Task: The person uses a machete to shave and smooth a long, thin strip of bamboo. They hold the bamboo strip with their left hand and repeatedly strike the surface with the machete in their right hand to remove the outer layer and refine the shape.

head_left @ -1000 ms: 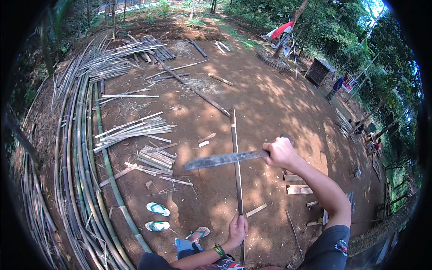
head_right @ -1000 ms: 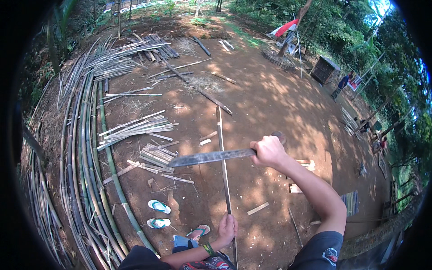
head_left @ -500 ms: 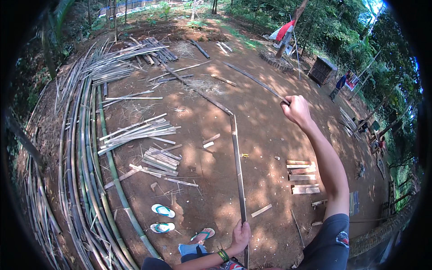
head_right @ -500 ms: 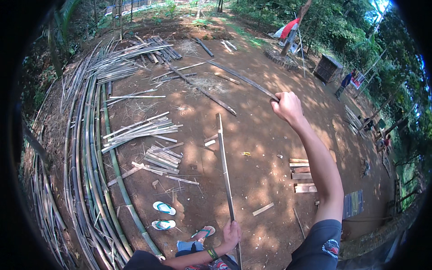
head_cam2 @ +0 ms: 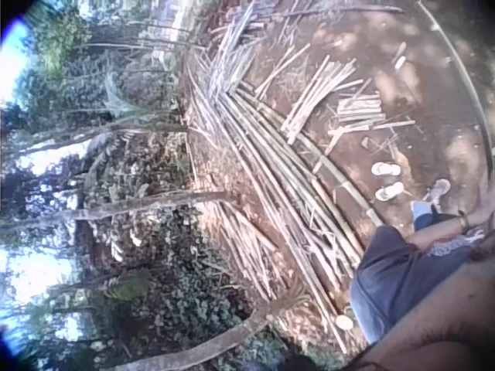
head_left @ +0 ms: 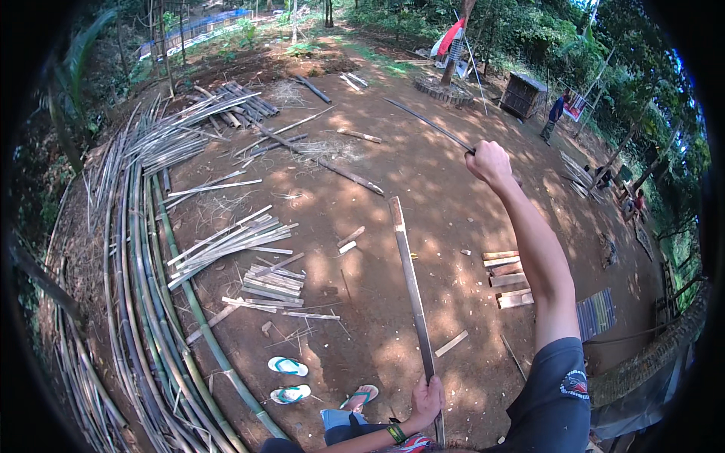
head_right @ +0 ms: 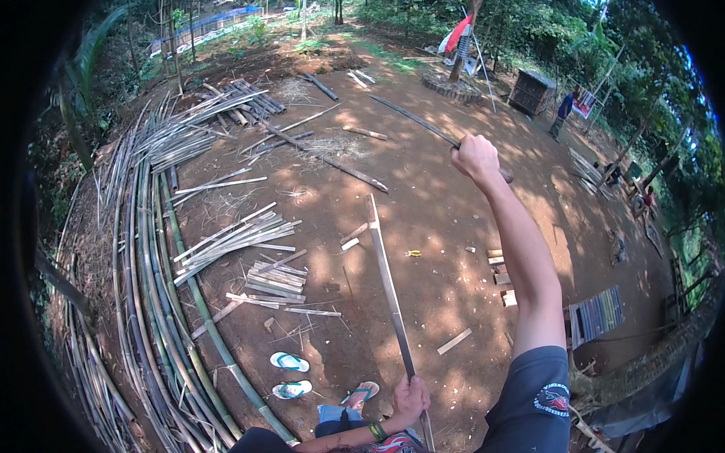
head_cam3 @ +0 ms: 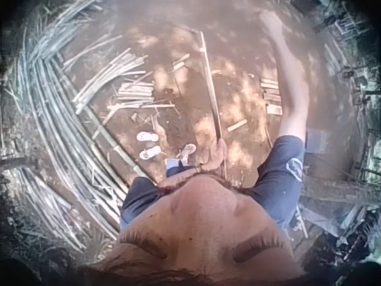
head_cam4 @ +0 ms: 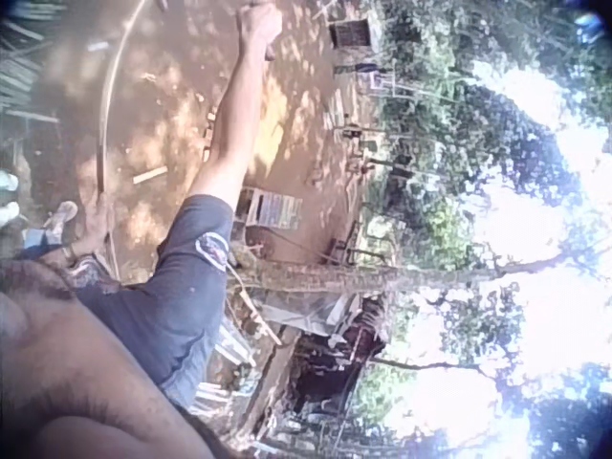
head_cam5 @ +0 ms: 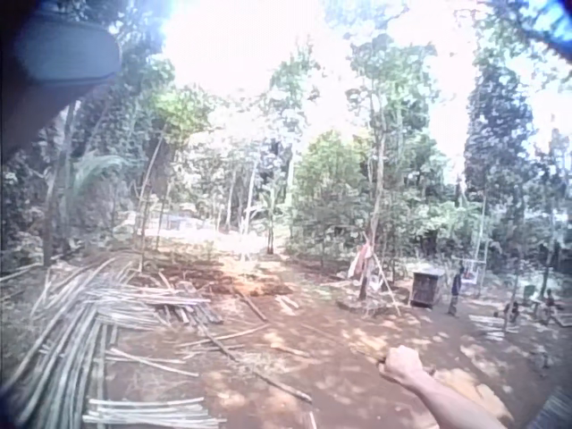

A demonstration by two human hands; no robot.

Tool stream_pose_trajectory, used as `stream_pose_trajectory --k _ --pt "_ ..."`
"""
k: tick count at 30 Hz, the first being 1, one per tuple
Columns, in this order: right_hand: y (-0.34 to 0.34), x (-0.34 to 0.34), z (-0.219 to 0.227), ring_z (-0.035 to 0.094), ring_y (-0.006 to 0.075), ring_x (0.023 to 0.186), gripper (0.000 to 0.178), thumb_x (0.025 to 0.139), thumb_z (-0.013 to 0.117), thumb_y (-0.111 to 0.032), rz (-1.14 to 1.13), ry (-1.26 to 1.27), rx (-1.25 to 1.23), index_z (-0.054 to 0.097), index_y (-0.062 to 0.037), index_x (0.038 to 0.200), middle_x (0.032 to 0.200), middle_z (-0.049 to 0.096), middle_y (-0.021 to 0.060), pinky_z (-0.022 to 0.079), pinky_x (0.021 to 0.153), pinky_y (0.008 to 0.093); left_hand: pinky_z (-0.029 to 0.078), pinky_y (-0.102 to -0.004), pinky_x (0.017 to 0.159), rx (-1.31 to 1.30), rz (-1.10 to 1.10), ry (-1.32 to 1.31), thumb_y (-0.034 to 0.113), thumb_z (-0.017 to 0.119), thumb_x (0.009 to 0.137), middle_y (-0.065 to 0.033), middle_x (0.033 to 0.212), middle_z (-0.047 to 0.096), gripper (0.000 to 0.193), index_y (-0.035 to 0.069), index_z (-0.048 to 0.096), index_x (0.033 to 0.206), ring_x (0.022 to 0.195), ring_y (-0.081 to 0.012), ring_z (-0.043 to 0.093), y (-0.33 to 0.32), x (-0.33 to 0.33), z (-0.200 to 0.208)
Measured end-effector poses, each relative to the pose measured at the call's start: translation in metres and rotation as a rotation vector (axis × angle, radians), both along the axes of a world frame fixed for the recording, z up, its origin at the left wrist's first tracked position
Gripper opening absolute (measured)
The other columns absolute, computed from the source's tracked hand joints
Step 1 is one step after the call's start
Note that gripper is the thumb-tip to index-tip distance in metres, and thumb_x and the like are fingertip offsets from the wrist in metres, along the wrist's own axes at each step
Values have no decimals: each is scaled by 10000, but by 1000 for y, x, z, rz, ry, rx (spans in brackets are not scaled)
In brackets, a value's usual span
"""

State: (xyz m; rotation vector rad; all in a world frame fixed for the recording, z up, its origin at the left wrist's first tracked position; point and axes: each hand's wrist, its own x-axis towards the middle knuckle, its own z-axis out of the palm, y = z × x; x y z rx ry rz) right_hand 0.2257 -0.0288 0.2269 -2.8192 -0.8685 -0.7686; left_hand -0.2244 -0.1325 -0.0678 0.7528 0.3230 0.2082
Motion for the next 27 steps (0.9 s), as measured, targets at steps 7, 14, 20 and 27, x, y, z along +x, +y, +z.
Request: stream_pose_trajectory --k 7,14,20,27 --pt "-8 -102 -29 626 405 603 186 730 633 -223 373 170 -85 685 -52 682 613 612 210 515 629 488 426 -240 504 -58 51 27 275 453 1064 -11 695 501 235 48 483 1011 543 -79 492 29 38 14" --pt "-55 -213 -113 673 352 589 187 745 639 -263 697 440 -668 665 -77 739 608 646 154 541 551 477 344 -221 528 -38 53 65 380 344 1082 32 739 410 329 92 503 1057 582 -72 386 19 44 3" --pt "-60 -213 -119 682 345 597 200 777 617 -254 655 356 -663 646 -56 760 608 643 163 547 550 465 377 -232 538 -191 103 144 524 215 1064 10 755 455 509 109 485 944 596 -97 438 28 56 -3" --pt "-52 -185 -124 663 340 558 203 745 653 -289 780 292 -680 659 -89 779 567 622 140 539 540 466 302 -252 455 14 121 144 511 210 1068 18 612 359 496 127 378 801 499 -94 357 18 52 -7"
